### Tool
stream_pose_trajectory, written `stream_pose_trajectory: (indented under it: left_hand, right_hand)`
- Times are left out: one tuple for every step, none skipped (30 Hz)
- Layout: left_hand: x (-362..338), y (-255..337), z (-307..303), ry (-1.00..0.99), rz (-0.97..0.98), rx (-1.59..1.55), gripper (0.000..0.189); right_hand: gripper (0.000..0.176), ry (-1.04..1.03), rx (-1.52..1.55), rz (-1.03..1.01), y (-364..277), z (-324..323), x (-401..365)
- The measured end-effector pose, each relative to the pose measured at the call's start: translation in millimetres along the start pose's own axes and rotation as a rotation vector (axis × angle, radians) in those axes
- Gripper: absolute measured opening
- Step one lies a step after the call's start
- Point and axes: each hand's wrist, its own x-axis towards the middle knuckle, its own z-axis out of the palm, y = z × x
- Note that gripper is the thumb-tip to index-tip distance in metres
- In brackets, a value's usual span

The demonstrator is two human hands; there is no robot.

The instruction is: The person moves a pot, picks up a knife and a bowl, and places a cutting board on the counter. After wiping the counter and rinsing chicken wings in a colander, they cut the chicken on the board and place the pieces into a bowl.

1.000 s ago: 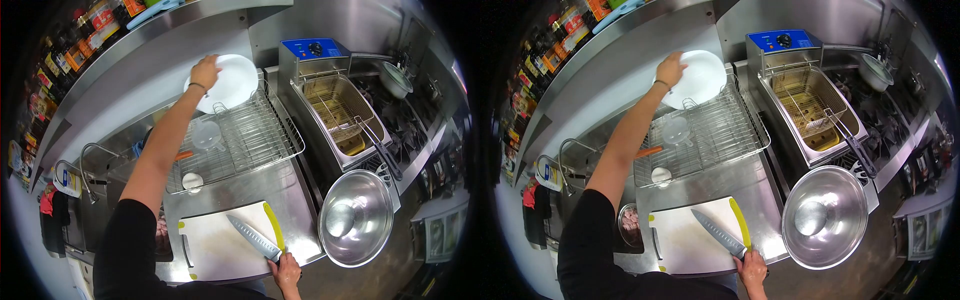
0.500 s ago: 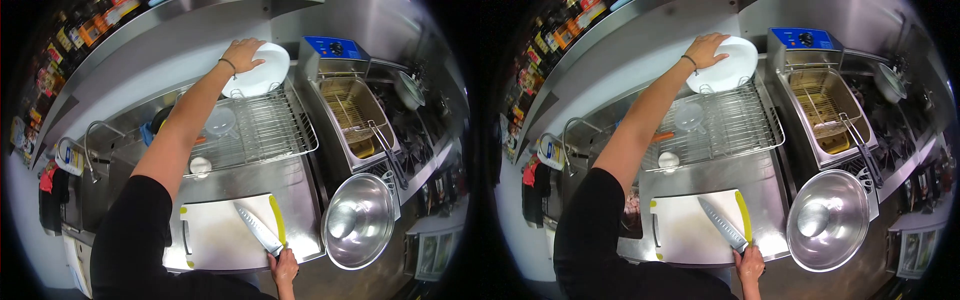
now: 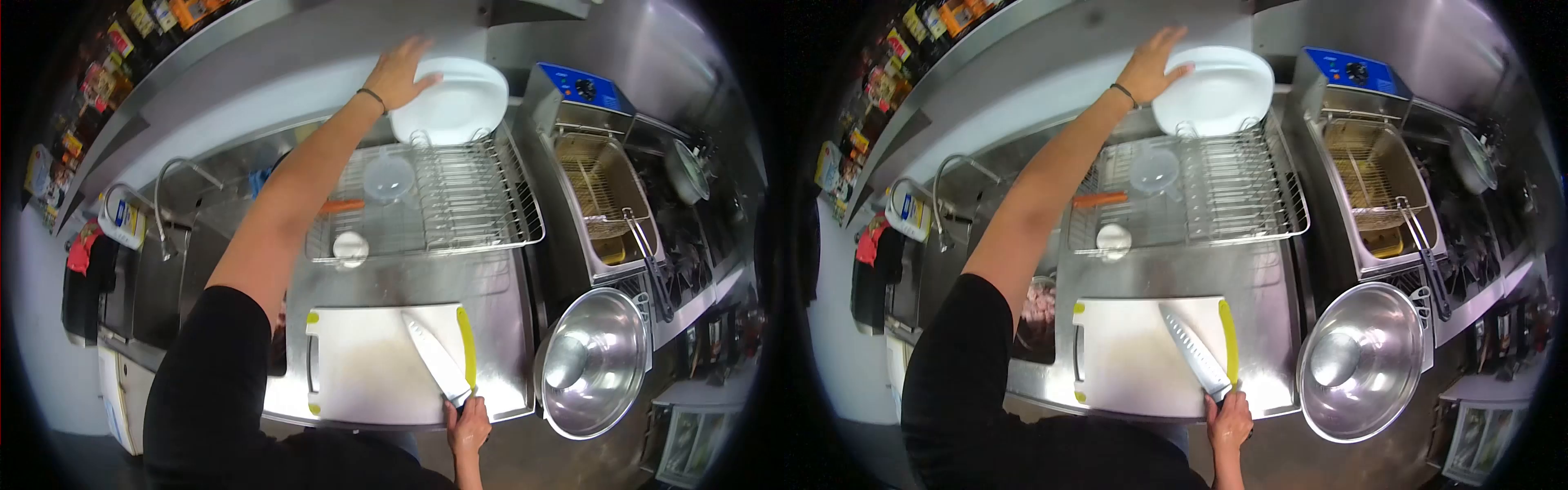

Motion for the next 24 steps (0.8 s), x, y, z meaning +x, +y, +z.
stream_pose_trajectory:
  left_hand:
    - [-11.0,1.1,-14.2,0.175,-0.050,-0.112,0.060]
    - [-30.1,3.4,-29.1,0.313,-0.044,-0.197,0.055]
    - [-57.6,15.6,-53.5,0.316,-0.124,-0.331,0.054]
    - [-92.5,30.5,-80.6,0.331,-0.207,-0.465,0.052]
    - [-134.1,41.0,-107.2,0.266,-0.295,-0.394,0.043]
    - [-186.6,37.4,-111.8,0.225,-0.473,-0.661,0.036]
    - [-235.6,57.9,-133.9,0.215,-0.601,-0.583,0.030]
    - [-291.4,70.4,-149.7,0.087,-0.795,-0.503,0.026]
    - [-343.1,88.4,-161.8,-0.064,-0.941,-0.444,0.023]
    - [-418.3,92.8,-154.0,-0.195,-1.010,-0.450,0.022]
    - [-466.1,112.5,-154.1,-0.284,-0.996,-0.290,0.024]
    - [-502.4,133.5,-155.3,-0.352,-1.023,-0.271,0.030]
    - [-517.1,158.3,-157.5,-0.397,-1.168,-0.387,0.042]
    - [-535.3,176.5,-151.2,-0.390,-1.207,-0.414,0.053]
    - [-526.7,194.9,-153.4,-0.339,-1.207,-0.424,0.060]
    - [-527.2,202.7,-145.5,-0.312,-1.172,-0.371,0.061]
    - [-528.7,207.1,-139.8,-0.283,-1.138,-0.317,0.062]
    - [-521.7,206.4,-140.6,-0.276,-1.149,-0.319,0.062]
    - [-507.6,199.8,-143.2,-0.327,-1.288,-0.344,0.060]
    - [-499.0,192.9,-144.4,-0.384,-1.425,-0.370,0.058]
    - [-502.1,186.4,-141.3,-0.383,-1.431,-0.376,0.058]
    - [-510.9,178.4,-135.2,-0.398,-1.446,-0.472,0.057]
    - [-520.6,171.7,-129.1,-0.413,-1.461,-0.566,0.056]
    - [-521.3,166.3,-127.5,-0.333,-1.491,-0.529,0.048]
  right_hand:
    - [0.035,-0.030,-0.001,-0.012,-0.9,-0.8,-0.3]
    - [0.034,0.012,0.005,-0.010,-2.8,-0.5,1.2]
    - [0.034,0.053,0.010,-0.005,-3.7,-0.9,-0.2]
    - [0.033,-0.023,0.061,0.047,-2.7,-2.3,-1.5]
    - [0.033,-0.038,0.057,0.037,-5.5,-4.5,1.7]
    - [0.034,0.002,0.105,0.091,-9.6,-6.9,4.2]
    - [0.036,0.039,0.151,0.145,-11.5,-8.9,2.6]
    - [0.042,0.020,0.158,0.148,-2.0,-1.4,2.1]
    - [0.042,0.079,0.138,0.128,1.8,4.1,3.0]
    - [0.040,0.130,0.184,0.117,4.9,5.7,6.8]
    - [0.038,0.186,0.234,0.110,2.9,7.6,10.9]
    - [0.037,0.091,0.272,0.199,-5.8,-0.2,13.5]
    - [0.036,0.004,0.306,0.277,-11.7,-8.4,17.2]
    - [0.036,0.045,0.316,0.243,-8.4,-0.3,16.9]
    - [0.036,0.043,0.308,0.238,-9.5,0.1,14.7]
    - [0.036,0.050,0.324,0.239,-11.8,-0.1,15.0]
    - [0.036,0.056,0.340,0.237,-14.2,0.1,16.5]
    - [0.036,0.053,0.333,0.227,-14.4,1.6,17.2]
    - [0.036,0.096,0.438,0.220,-13.1,3.6,17.5]
    - [0.036,0.139,0.543,0.217,-11.9,3.3,17.4]
    - [0.036,0.137,0.535,0.214,-11.9,1.1,19.0]
    - [0.034,0.098,0.638,0.235,-12.5,-1.1,22.1]
    - [0.033,0.057,0.741,0.257,-14.0,-2.7,23.9]
    - [0.023,0.059,0.679,0.209,-17.0,-3.1,25.2]
